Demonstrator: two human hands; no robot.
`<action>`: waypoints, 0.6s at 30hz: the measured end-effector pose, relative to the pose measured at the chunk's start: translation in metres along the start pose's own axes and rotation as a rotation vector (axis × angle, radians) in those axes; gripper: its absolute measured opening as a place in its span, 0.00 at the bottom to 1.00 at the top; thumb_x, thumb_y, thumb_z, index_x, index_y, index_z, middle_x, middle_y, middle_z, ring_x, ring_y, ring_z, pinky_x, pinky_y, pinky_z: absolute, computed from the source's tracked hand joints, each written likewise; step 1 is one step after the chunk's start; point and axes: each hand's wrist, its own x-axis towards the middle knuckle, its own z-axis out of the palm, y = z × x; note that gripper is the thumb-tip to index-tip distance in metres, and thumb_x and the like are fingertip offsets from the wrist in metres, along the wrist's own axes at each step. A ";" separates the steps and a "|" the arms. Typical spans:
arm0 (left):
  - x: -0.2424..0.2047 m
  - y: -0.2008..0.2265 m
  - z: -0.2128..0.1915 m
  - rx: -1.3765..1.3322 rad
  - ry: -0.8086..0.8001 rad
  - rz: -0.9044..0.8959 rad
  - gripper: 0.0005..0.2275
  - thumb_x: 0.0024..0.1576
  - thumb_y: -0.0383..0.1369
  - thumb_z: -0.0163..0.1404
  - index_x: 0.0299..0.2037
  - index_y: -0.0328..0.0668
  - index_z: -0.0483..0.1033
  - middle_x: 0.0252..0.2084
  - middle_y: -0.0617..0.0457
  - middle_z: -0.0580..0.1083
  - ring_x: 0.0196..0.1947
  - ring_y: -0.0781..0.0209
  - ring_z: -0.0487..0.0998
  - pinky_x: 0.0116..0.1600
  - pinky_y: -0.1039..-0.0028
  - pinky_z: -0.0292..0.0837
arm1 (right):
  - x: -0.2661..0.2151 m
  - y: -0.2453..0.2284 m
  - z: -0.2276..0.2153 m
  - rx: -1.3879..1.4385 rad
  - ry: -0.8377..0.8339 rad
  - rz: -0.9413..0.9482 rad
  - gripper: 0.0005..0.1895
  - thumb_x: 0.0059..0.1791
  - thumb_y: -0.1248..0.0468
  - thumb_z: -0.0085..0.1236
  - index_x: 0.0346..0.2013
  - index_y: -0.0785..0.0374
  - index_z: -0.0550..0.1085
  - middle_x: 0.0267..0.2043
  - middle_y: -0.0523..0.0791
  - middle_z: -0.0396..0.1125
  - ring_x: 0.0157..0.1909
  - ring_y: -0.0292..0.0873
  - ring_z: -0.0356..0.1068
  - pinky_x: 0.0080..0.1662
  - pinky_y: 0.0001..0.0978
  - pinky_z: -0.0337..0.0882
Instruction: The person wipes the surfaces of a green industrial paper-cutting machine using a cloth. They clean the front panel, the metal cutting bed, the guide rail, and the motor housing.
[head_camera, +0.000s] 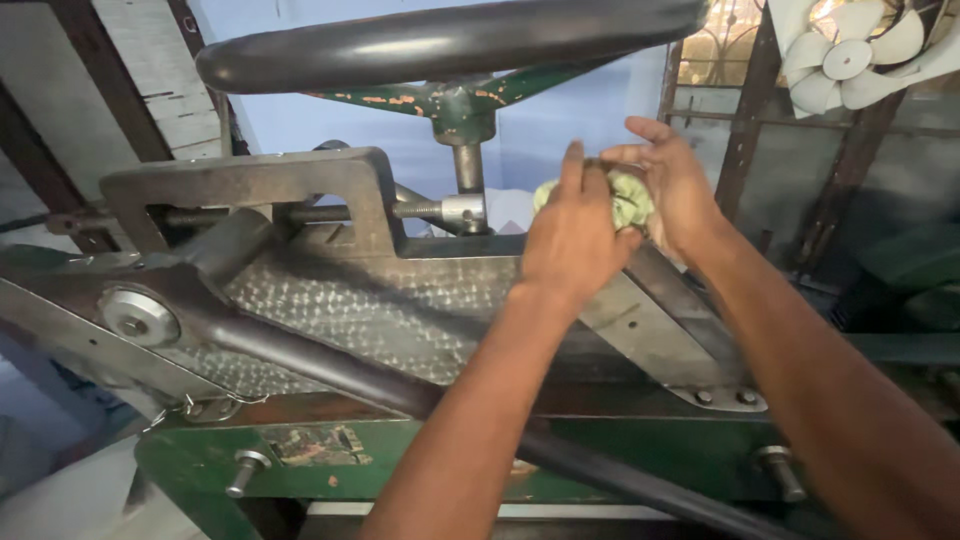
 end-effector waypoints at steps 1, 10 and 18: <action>-0.001 -0.002 0.001 0.037 -0.017 0.046 0.37 0.44 0.36 0.63 0.66 0.35 0.63 0.74 0.35 0.54 0.59 0.35 0.71 0.58 0.54 0.72 | -0.002 0.000 -0.001 0.081 -0.001 -0.005 0.31 0.52 0.56 0.39 0.69 0.65 0.54 0.53 0.54 0.67 0.56 0.50 0.68 0.61 0.48 0.68; -0.001 -0.008 0.002 0.343 -0.034 0.254 0.13 0.49 0.31 0.56 0.44 0.58 0.82 0.56 0.56 0.74 0.57 0.45 0.74 0.54 0.50 0.74 | 0.005 0.029 -0.034 -0.082 0.475 -0.229 0.27 0.52 0.48 0.45 0.59 0.62 0.69 0.55 0.45 0.69 0.57 0.39 0.69 0.57 0.34 0.65; 0.000 -0.038 -0.024 0.344 -0.031 0.131 0.07 0.52 0.30 0.54 0.39 0.50 0.83 0.49 0.52 0.76 0.52 0.43 0.76 0.48 0.52 0.76 | -0.023 0.043 0.003 -0.532 0.317 -0.112 0.30 0.60 0.44 0.36 0.54 0.68 0.73 0.44 0.47 0.73 0.48 0.40 0.71 0.53 0.29 0.68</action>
